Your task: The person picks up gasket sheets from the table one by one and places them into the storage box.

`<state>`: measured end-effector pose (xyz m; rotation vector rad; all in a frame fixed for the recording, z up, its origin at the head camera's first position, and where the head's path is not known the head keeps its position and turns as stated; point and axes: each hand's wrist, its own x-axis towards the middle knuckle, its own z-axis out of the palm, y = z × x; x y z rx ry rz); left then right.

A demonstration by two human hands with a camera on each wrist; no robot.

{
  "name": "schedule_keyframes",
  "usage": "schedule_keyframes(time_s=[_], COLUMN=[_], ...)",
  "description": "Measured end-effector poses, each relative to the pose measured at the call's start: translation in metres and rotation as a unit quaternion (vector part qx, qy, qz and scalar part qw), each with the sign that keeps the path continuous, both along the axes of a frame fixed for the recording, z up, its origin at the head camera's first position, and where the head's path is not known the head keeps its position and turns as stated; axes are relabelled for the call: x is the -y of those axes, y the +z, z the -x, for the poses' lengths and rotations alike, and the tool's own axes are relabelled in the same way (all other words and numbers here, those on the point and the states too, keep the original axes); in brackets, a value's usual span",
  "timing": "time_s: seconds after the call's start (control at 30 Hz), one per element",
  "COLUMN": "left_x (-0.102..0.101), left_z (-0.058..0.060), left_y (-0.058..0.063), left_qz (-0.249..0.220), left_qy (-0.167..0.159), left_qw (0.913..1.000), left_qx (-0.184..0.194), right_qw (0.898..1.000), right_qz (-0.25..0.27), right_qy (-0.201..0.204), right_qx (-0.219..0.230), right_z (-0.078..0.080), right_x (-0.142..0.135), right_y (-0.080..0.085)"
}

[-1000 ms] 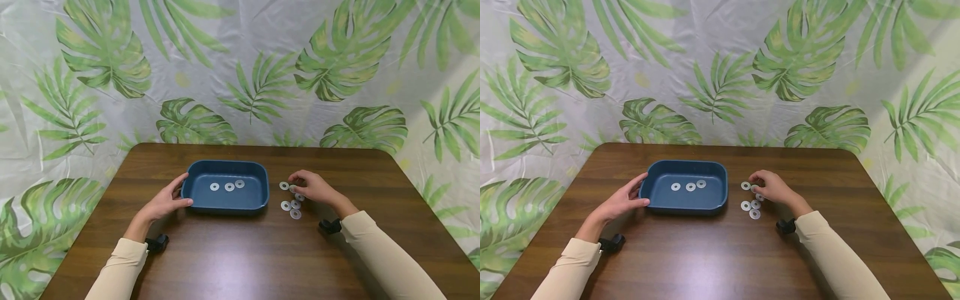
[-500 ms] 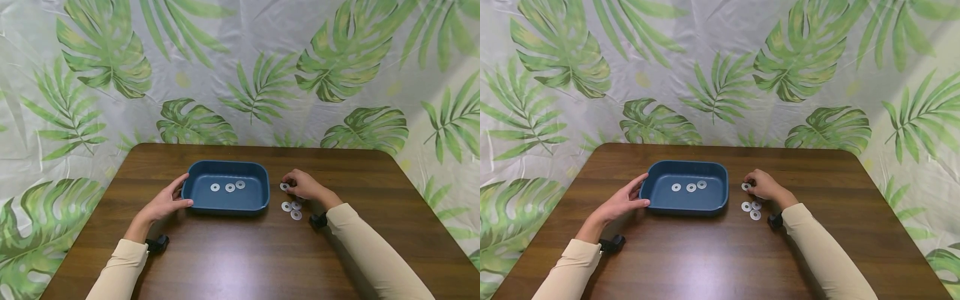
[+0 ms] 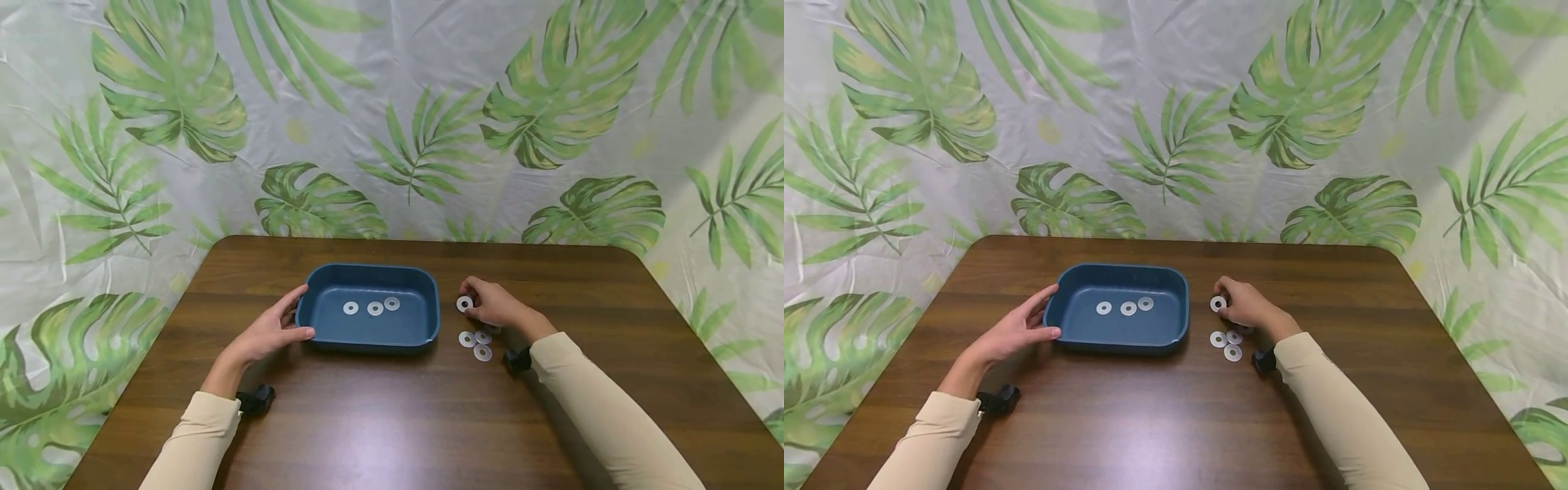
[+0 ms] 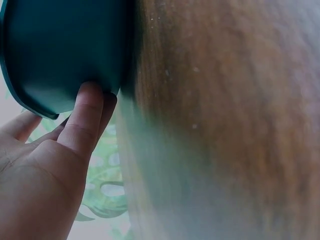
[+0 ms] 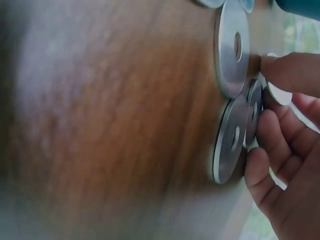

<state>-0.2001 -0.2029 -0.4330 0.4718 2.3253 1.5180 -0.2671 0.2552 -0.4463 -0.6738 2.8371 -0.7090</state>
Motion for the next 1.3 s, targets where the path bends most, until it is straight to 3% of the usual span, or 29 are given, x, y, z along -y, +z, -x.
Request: schedule_keyframes(time_s=[0.2,0.4,1.3], left_x=[-0.0005,0.001,0.0011], left_z=[0.0009,-0.0003,-0.0008], left_y=[-0.0012,-0.0021,-0.0015], left_qz=[0.0,-0.004,-0.005], left_qy=[0.001,0.002,0.002], left_qw=[1.0,1.0,1.0], left_qx=[-0.001,0.001,0.007], right_qw=[0.998,0.997,0.995], right_qz=[0.035,0.046,0.07], right_qy=[0.019,0.04,0.027], right_qx=[0.041,0.039,0.061], right_z=[0.0004,0.0013,0.0038], right_x=[-0.0064,-0.0065,-0.009], right_y=[0.0009,0.0005,0.0033])
